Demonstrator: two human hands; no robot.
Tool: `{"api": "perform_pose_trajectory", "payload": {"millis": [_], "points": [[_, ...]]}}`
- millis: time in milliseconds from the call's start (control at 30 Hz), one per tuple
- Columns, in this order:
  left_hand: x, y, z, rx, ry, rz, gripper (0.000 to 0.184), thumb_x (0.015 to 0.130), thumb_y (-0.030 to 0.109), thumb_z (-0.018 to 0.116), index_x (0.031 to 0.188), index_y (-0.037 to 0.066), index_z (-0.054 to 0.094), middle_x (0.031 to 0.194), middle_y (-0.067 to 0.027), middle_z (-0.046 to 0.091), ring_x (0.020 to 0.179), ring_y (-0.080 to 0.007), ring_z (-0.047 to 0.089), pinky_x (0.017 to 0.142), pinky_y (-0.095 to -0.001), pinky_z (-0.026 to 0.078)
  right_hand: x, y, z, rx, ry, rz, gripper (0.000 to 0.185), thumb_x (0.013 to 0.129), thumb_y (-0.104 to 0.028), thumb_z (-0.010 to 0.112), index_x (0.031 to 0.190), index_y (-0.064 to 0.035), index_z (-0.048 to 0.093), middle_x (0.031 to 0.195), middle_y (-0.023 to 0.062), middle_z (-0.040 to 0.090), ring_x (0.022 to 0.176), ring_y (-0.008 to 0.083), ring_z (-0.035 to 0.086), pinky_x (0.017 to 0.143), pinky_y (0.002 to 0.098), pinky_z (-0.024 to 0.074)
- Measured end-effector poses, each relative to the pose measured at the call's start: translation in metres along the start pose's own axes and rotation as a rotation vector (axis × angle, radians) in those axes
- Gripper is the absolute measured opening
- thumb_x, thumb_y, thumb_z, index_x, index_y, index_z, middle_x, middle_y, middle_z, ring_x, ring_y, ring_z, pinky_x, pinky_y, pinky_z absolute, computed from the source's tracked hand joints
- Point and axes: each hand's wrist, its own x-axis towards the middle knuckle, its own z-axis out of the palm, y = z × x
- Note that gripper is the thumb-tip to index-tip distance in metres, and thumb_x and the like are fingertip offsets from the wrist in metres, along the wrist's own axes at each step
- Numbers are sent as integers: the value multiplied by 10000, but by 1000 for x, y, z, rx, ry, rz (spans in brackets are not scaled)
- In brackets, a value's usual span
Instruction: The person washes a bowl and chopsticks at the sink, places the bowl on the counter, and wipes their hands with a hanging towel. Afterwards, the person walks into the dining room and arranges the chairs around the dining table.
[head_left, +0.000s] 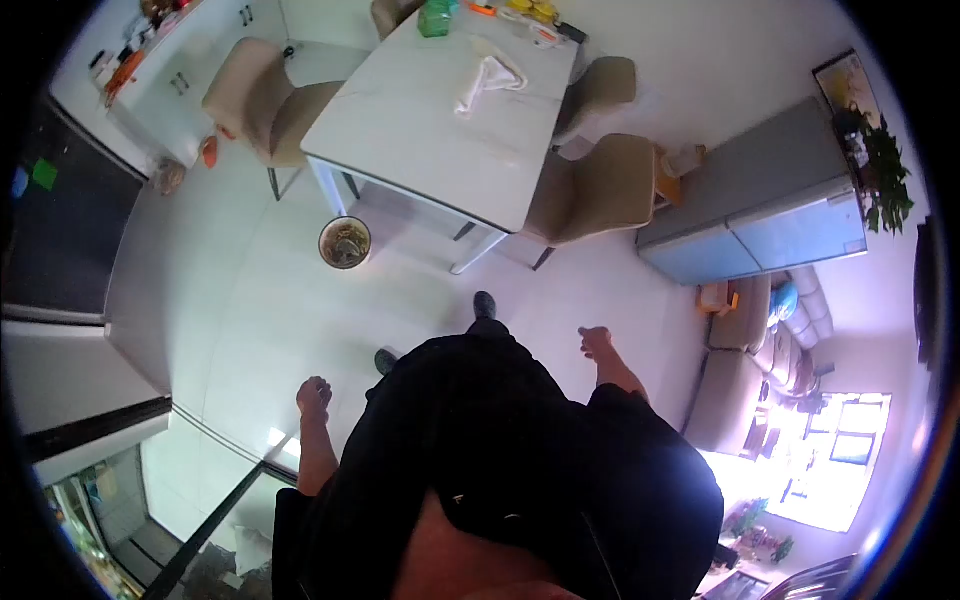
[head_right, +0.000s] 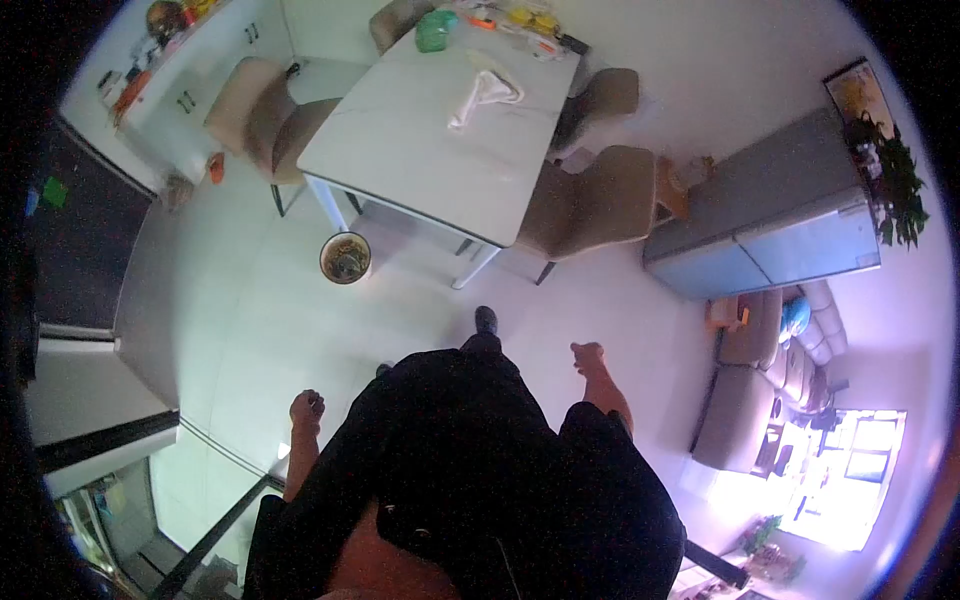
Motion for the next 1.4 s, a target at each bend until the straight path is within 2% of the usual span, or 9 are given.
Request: {"api": "perform_pose_trajectory", "payload": {"millis": [200, 233, 267, 333, 400, 433, 567, 1067, 1400], "points": [[-27, -27, 91, 117, -106, -26, 128, 811, 149, 542, 886, 55, 584, 779, -68, 584, 666, -187, 591, 557, -270, 484, 144, -35, -91, -224, 485, -294, 591, 758, -601, 590, 653, -20, 622, 611, 100, 618, 459, 240, 581, 504, 401, 493], [-40, -38, 108, 104, -61, -41, 122, 823, 145, 533, 884, 53, 586, 781, -76, 590, 663, -192, 596, 557, -270, 490, 178, -51, -114, -276, 551, -318, 681, 745, -653, 556, 705, 19, 659, 686, 156, 654, 591, 315, 637, 623, 426, 509], [-41, -48, 114, 125, -98, -102, 124, 828, 147, 529, 884, 52, 586, 782, -79, 593, 658, -192, 597, 558, -271, 493, 175, -83, -143, -175, 410, -310, 842, 679, -676, 594, 1076, 67, 595, 1137, 270, 564, 1096, 367, 538, 925, 414, 421], [-36, -90, 110, 148, -113, -168, 126, 833, 149, 526, 884, 50, 586, 784, -81, 596, 653, -193, 598, 560, -271, 496, 161, -145, -184, -95, 443, -359, 966, 639, -694, 615, 1217, 69, 479, 1238, 276, 494, 1166, 376, 483, 950, 422, 399], [-49, -128, 122, 558, -289, 294, 123, 833, 153, 532, 880, 54, 587, 787, -82, 601, 644, -191, 597, 557, -277, 497, 184, -195, -213, -45, 385, -322, 1011, 612, -678, 652, 1219, 106, 454, 1244, 286, 482, 1163, 355, 486, 955, 414, 397], [-62, -140, 138, 692, -323, 449, 122, 833, 155, 534, 879, 56, 587, 788, -82, 602, 641, -190, 596, 556, -279, 497, 208, -211, -223, -60, 358, -322, 1011, 612, -678, 652, 1219, 106, 454, 1244, 286, 482, 1163, 355, 486, 955, 414, 397], [-136, -136, 231, 333, -7, -151, 168, 794, 201, 561, 888, 61, 572, 777, -67, 590, 733, -190, 609, 614, -306, 504, 308, -240, -215, -5, 288, -320, 1028, 537, -636, 722, 1220, 86, 458, 1226, 256, 512, 1117, 333, 528, 919, 402, 433], [-172, -95, 364, 387, -2, -30, 212, 787, 193, 571, 938, 45, 584, 825, -50, 599, 742, -158, 601, 648, -297, 486, 311, -177, -294, -235, 298, -245, 1033, 464, -732, 686, 1168, 15, 569, 1170, 180, 585, 1084, 301, 561, 918, 386, 437], [-120, -57, 367, 332, -82, -13, 183, 810, 166, 549, 918, 20, 571, 769, -40, 570, 682, -122, 560, 589, -258, 462, 327, -34, -337, -242, 361, 124, 700, 693, -550, 624, 1123, 2, 590, 1158, 155, 587, 1059, 284, 565, 840, 393, 472]]}}
